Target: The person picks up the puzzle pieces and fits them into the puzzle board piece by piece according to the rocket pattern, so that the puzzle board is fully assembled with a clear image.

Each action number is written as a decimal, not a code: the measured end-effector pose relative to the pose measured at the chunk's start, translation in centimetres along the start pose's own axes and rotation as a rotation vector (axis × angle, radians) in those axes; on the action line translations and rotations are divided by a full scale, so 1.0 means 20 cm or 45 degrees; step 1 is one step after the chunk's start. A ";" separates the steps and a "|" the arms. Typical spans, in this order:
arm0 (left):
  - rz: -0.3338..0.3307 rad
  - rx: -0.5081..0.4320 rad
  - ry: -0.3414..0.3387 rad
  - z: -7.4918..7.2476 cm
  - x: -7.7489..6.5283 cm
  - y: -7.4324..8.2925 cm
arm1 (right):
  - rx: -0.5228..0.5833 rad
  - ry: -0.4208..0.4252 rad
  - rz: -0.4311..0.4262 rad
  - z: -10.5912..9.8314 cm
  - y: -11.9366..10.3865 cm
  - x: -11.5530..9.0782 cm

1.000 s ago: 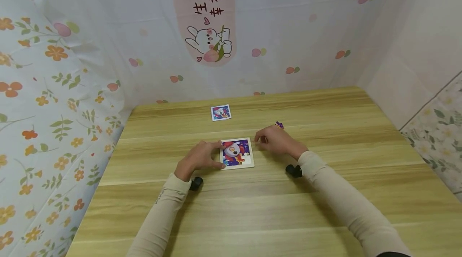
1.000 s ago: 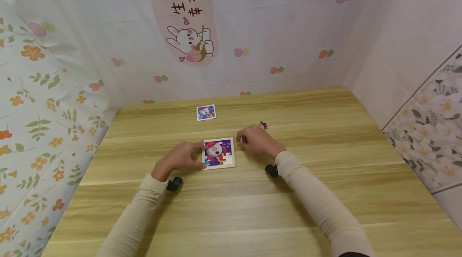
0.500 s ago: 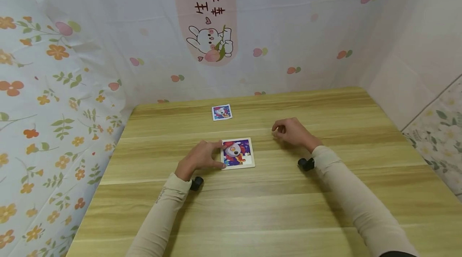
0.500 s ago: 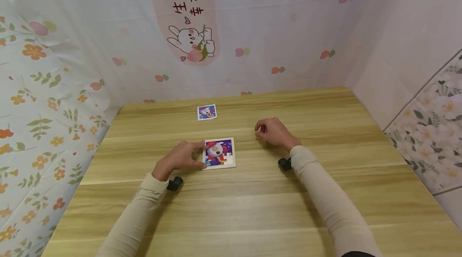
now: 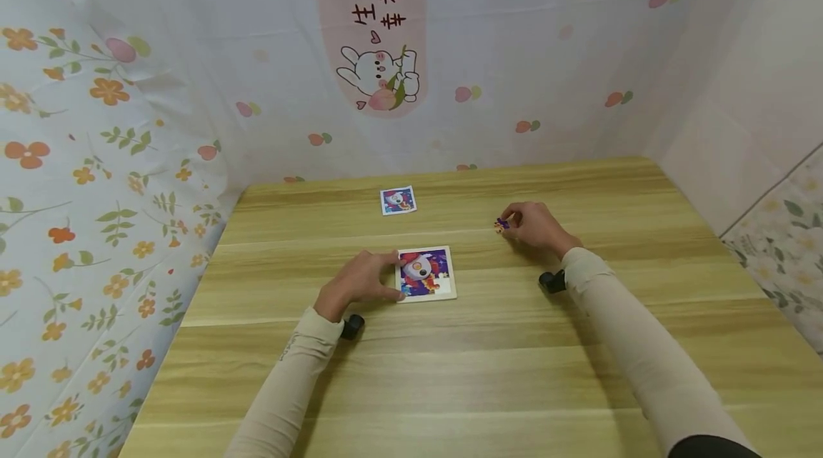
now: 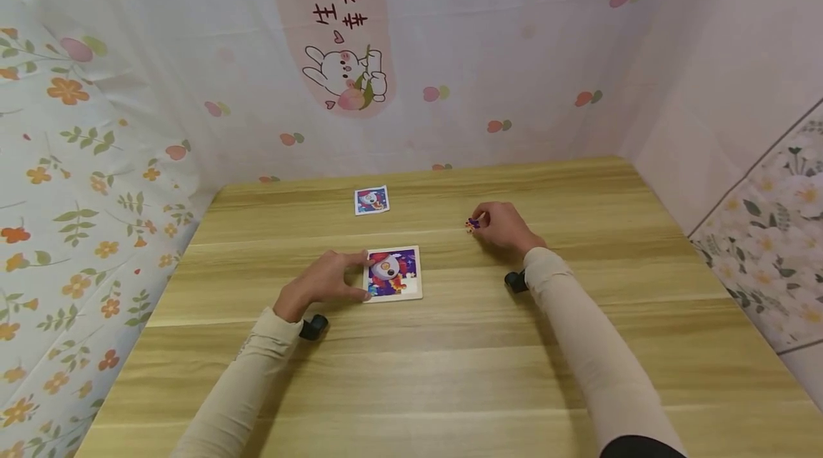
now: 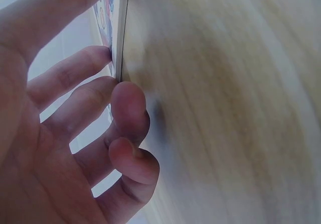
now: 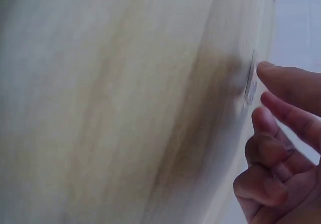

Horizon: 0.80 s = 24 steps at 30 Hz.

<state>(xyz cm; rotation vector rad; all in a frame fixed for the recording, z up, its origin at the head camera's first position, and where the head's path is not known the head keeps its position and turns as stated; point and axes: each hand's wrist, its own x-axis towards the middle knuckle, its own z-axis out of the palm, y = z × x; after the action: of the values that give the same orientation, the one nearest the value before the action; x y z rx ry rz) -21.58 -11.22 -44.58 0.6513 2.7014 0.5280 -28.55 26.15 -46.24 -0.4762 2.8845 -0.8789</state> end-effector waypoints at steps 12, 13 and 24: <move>-0.021 -0.010 0.006 0.01 0.00 -0.01 | -0.051 0.033 0.058 0.01 -0.02 0.01; -0.017 -0.010 0.009 0.01 0.00 -0.01 | -0.041 0.037 0.058 0.01 -0.02 0.01; 0.009 0.017 0.016 0.01 0.00 -0.01 | 0.128 0.049 0.090 0.03 -0.04 0.01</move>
<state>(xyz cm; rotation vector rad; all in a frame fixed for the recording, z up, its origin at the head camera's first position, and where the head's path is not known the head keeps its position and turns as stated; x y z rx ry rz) -21.47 -11.32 -44.85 0.6634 2.7173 0.5177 -28.48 25.12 -46.39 -0.3499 2.8542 -1.0268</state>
